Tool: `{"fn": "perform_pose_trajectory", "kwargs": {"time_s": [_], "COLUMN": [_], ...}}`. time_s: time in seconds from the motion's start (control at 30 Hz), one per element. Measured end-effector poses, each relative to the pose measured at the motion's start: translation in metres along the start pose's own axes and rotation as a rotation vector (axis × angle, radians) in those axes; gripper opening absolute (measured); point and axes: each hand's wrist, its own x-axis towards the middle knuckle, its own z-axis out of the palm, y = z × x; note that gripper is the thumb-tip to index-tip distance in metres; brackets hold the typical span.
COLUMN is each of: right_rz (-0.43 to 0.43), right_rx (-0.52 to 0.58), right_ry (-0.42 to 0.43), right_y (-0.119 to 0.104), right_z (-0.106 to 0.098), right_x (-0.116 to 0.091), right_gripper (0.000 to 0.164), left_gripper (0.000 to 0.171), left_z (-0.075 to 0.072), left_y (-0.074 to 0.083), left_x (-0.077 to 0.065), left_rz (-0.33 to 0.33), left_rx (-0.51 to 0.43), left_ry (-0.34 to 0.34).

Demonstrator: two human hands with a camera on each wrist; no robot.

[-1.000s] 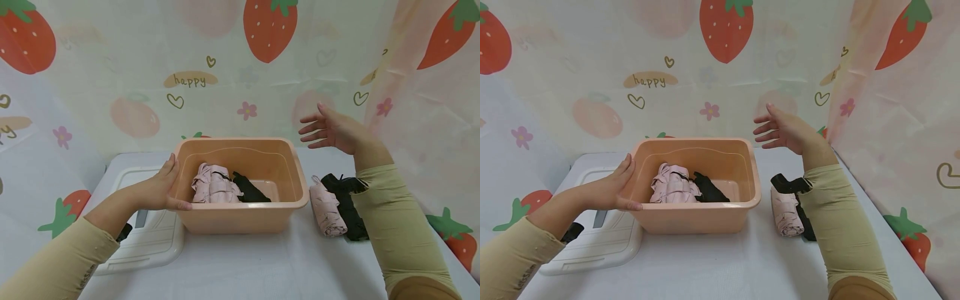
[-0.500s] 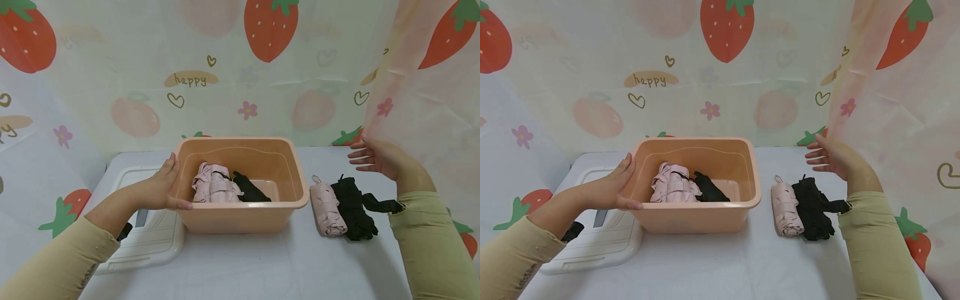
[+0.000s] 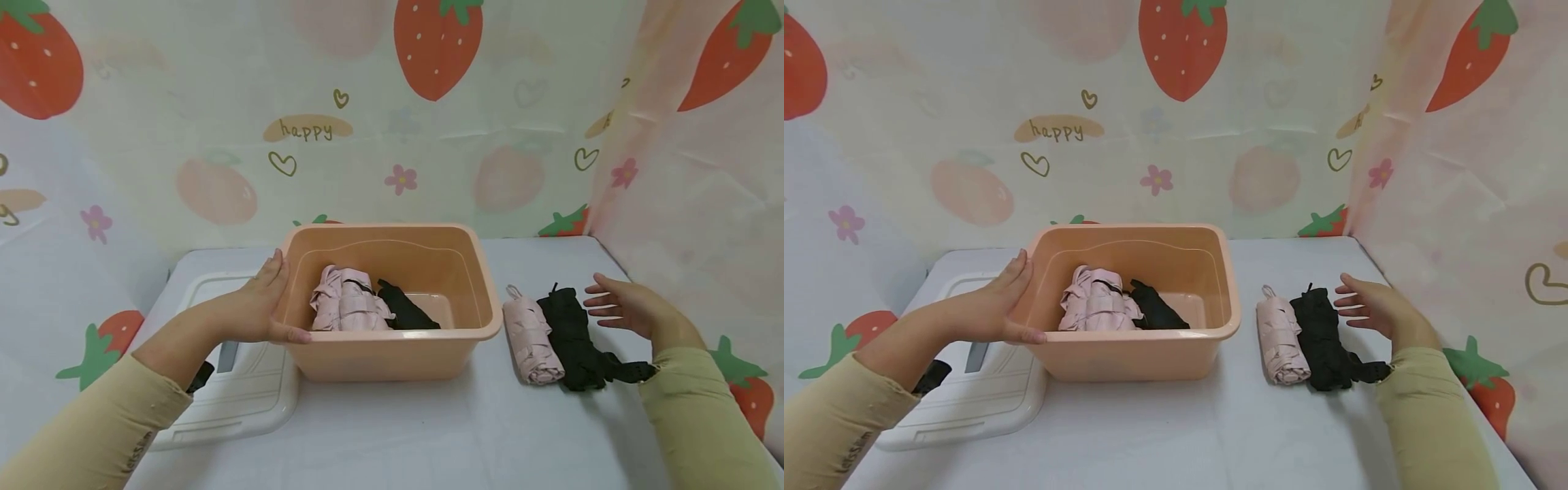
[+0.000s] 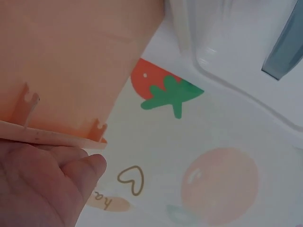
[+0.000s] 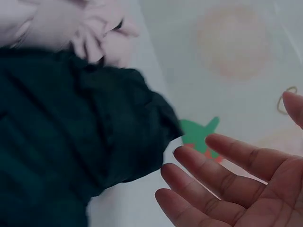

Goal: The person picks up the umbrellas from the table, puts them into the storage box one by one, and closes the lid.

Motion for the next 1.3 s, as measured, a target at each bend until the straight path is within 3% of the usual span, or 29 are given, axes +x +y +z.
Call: {"fn": "perform_pose_trajectory", "kwargs": {"time_s": [0.3,0.8,1.07,1.3], "right_rz": [0.055,0.162,0.168,0.187], "right_rx": [0.059,-0.047,-0.133,-0.108], "right_ry": [-0.005,0.007,0.026,0.022], "right_y": [0.023,0.050,0.050,0.048], "right_z": [0.009,0.020,0.025,0.031], "right_x": [0.006,0.012,0.014,0.018], "right_gripper": [0.088,0.085,0.088,0.073], "left_gripper": [0.136,0.136,0.137,0.139], "left_z": [-0.003,-0.001,0.002,0.002], "left_y": [0.000,0.004,0.003,0.002], "left_x": [0.002,0.004,0.006,0.006], "left_rz": [0.023,0.008,0.003,-0.021], "left_rx": [0.012,0.082,0.062,0.060], "left_ry": [-0.015,-0.019,-0.015,-0.025]}}
